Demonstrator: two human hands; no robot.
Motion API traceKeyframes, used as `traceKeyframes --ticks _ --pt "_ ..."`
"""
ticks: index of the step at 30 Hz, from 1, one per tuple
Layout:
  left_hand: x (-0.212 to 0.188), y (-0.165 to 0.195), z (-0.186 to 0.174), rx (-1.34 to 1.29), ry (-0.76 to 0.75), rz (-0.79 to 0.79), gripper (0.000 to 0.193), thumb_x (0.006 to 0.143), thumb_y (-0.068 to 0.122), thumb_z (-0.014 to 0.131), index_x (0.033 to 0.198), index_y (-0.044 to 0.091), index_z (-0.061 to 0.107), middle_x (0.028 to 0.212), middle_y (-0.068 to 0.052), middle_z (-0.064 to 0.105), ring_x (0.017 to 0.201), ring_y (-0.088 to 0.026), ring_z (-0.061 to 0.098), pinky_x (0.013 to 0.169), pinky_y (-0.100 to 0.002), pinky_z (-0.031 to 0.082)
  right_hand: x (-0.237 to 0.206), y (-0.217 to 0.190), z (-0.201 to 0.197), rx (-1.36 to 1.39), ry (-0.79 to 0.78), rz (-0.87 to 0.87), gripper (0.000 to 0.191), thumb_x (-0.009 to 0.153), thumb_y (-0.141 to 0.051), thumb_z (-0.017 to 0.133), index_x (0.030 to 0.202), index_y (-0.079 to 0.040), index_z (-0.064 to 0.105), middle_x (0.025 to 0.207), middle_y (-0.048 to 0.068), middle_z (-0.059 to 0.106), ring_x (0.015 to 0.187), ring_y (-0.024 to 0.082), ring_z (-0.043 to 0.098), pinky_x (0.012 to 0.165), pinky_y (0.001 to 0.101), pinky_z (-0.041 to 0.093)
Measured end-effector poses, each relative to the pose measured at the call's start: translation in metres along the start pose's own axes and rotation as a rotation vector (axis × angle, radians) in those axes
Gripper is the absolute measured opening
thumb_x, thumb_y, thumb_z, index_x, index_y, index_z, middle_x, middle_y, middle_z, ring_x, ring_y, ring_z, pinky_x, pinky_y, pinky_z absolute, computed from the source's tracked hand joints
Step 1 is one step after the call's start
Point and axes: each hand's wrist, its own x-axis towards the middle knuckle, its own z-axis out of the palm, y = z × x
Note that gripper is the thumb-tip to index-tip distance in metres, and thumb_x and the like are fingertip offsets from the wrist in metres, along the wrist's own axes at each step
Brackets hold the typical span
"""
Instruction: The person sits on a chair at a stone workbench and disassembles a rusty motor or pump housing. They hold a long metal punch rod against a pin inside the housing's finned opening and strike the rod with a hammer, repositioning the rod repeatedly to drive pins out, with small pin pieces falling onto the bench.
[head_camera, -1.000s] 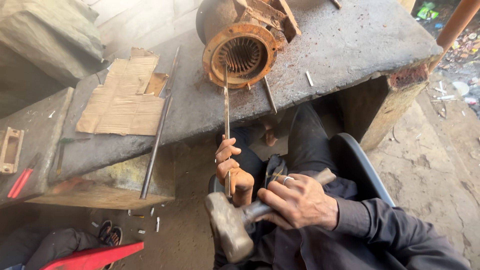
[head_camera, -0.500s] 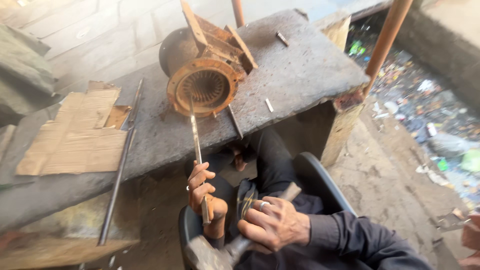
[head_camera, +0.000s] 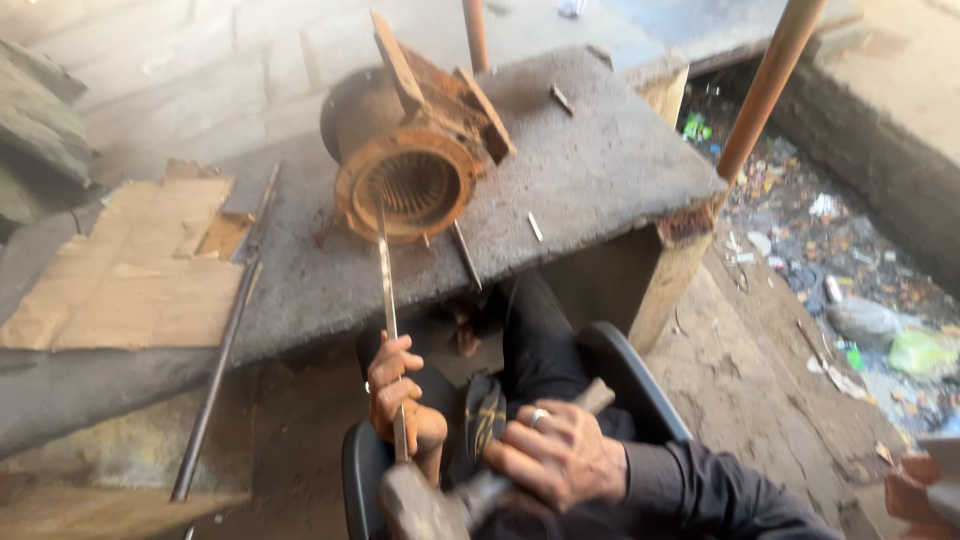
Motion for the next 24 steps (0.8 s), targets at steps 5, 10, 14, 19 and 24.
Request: traceKeyframes --ticks 5,10,14,19,24 --pt "-0.001 0.003 -0.005 0.015 -0.029 -0.017 0.039 0.110 0.028 0.026 0.085 0.004 0.043 0.089 -0.016 0.064 0.101 -0.038 0.071 0.103 -0.059 0.057 0.001 0.000 0.001 0.025 -0.012 0.013 0.041 0.085 -0.042 0.072 0.101 -0.006 0.063 0.077 0.003 0.051 0.065 0.019 0.055 0.055 0.0337 0.043" --pt "0.007 0.002 -0.008 0.041 -0.004 -0.018 0.035 0.111 0.022 0.033 0.083 0.004 0.043 0.087 -0.017 0.064 0.097 -0.038 0.072 0.100 -0.060 0.059 0.009 0.000 -0.003 0.059 0.002 0.013 0.045 0.087 -0.045 0.071 0.105 -0.004 0.064 0.076 0.003 0.051 0.063 0.020 0.054 0.055 0.0343 0.044" --pt "0.010 0.008 -0.007 -0.012 -0.053 -0.007 0.038 0.111 0.029 0.034 0.086 0.004 0.044 0.090 -0.016 0.063 0.101 -0.039 0.070 0.104 -0.060 0.056 0.014 -0.007 -0.008 0.039 -0.035 -0.020 0.041 0.093 -0.040 0.072 0.107 -0.003 0.064 0.078 0.003 0.051 0.066 0.018 0.055 0.058 0.0338 0.046" --pt "0.008 0.016 -0.011 0.012 -0.104 -0.035 0.041 0.113 0.032 0.034 0.086 0.004 0.046 0.094 -0.018 0.065 0.102 -0.038 0.070 0.104 -0.057 0.056 0.016 -0.016 -0.007 0.008 -0.002 -0.024 0.040 0.089 -0.042 0.069 0.104 -0.006 0.063 0.079 0.002 0.054 0.065 0.018 0.055 0.056 0.0324 0.045" --pt "0.009 0.013 -0.013 0.015 -0.089 -0.001 0.043 0.112 0.037 0.032 0.087 0.005 0.045 0.095 -0.016 0.064 0.106 -0.038 0.070 0.108 -0.058 0.055 0.015 -0.015 -0.004 -0.009 -0.053 -0.047 0.036 0.091 -0.038 0.068 0.104 -0.004 0.064 0.077 0.001 0.049 0.066 0.017 0.054 0.057 0.0325 0.045"
